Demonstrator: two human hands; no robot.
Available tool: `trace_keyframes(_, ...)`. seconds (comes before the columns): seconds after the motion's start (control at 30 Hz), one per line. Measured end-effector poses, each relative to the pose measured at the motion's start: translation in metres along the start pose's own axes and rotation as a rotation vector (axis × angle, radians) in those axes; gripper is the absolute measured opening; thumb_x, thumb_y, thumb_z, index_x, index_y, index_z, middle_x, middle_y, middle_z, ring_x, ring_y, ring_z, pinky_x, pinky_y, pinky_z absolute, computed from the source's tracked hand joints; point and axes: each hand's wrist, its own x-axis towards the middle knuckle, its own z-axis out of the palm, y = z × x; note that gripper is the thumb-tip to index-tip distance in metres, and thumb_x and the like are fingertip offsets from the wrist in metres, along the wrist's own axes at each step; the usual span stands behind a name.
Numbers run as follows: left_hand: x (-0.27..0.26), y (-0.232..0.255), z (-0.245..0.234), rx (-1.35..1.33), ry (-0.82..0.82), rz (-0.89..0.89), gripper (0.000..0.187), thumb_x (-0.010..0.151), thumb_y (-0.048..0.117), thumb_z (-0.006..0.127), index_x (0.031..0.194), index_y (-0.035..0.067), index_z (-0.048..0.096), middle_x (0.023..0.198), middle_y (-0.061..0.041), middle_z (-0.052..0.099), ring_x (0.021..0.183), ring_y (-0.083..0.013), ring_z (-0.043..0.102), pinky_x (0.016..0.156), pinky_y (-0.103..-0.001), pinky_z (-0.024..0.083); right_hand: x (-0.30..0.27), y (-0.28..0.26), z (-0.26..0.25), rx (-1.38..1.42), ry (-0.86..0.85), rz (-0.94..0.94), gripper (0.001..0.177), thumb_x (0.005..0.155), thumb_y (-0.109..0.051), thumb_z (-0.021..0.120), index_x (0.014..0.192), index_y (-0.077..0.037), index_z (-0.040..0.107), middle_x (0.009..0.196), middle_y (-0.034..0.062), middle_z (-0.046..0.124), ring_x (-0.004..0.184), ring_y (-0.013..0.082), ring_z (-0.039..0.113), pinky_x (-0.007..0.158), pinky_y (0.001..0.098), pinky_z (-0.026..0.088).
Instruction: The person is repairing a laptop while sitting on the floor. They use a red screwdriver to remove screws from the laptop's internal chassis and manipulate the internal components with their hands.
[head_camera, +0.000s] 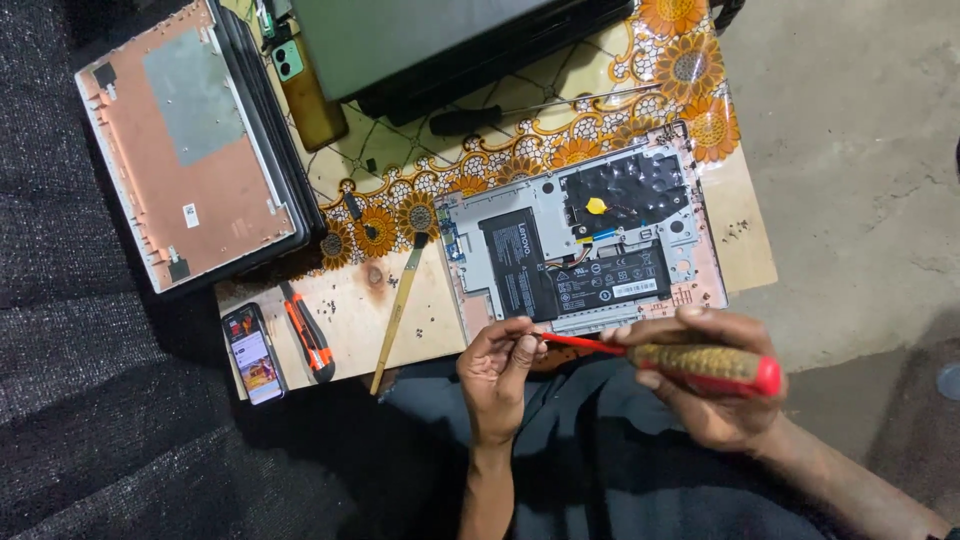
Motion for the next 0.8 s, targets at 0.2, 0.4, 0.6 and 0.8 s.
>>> trace_keyframes(0.2,0.001,-0.007,0.005,-0.166,0.005,-0.119,0.032,0.088,0.002,0.067,0.118,-0.003,0.060,0.092,-0.013,0.068,0.080,-0.0186,0.067,0.072,-0.027,0.058,0.001,0.002,-0.002,-0.029,0.221,0.142,0.058,0.082,-0.005,0.068,0.130,-0.003,0.036,0.106,0.0212,0.068,0.101,0.0308,0.073,0.095,0.0401,0.063)
trace_keyframes(0.4,0.004,-0.002,0.007,-0.084,-0.001,-0.178,0.034,0.088,0.005,0.067,0.121,0.000,0.061,0.095,-0.013,0.067,0.083,-0.0174,0.066,0.074,-0.028,0.057,0.005,0.002,-0.004,0.044,0.230,0.142,0.052,0.086,-0.004,0.064,0.130,-0.004,0.036,0.105,0.0212,0.067,0.101,0.0323,0.072,0.097,0.0462,0.062)
trace_keyframes(0.6,0.025,-0.002,0.015,0.627,-0.014,0.123,0.024,0.098,0.014,0.050,0.110,0.005,0.069,0.102,-0.009,0.065,0.098,-0.0225,0.064,0.082,-0.035,0.055,0.012,0.005,-0.030,-0.086,0.341,0.087,0.074,0.086,0.002,0.060,0.146,-0.012,0.018,0.102,0.0277,0.060,0.099,0.0378,0.065,0.112,0.0546,0.049)
trace_keyframes(0.8,0.056,-0.041,0.021,1.151,-0.002,0.456,0.031,0.091,-0.001,0.060,0.115,0.015,0.071,0.096,-0.006,0.055,0.093,-0.0281,0.053,0.081,-0.042,0.041,0.014,-0.009,-0.064,-0.430,0.320,0.031,0.084,0.095,0.020,0.053,0.152,-0.023,0.009,0.112,0.0482,0.051,0.103,0.0535,0.059,0.095,0.0624,0.055)
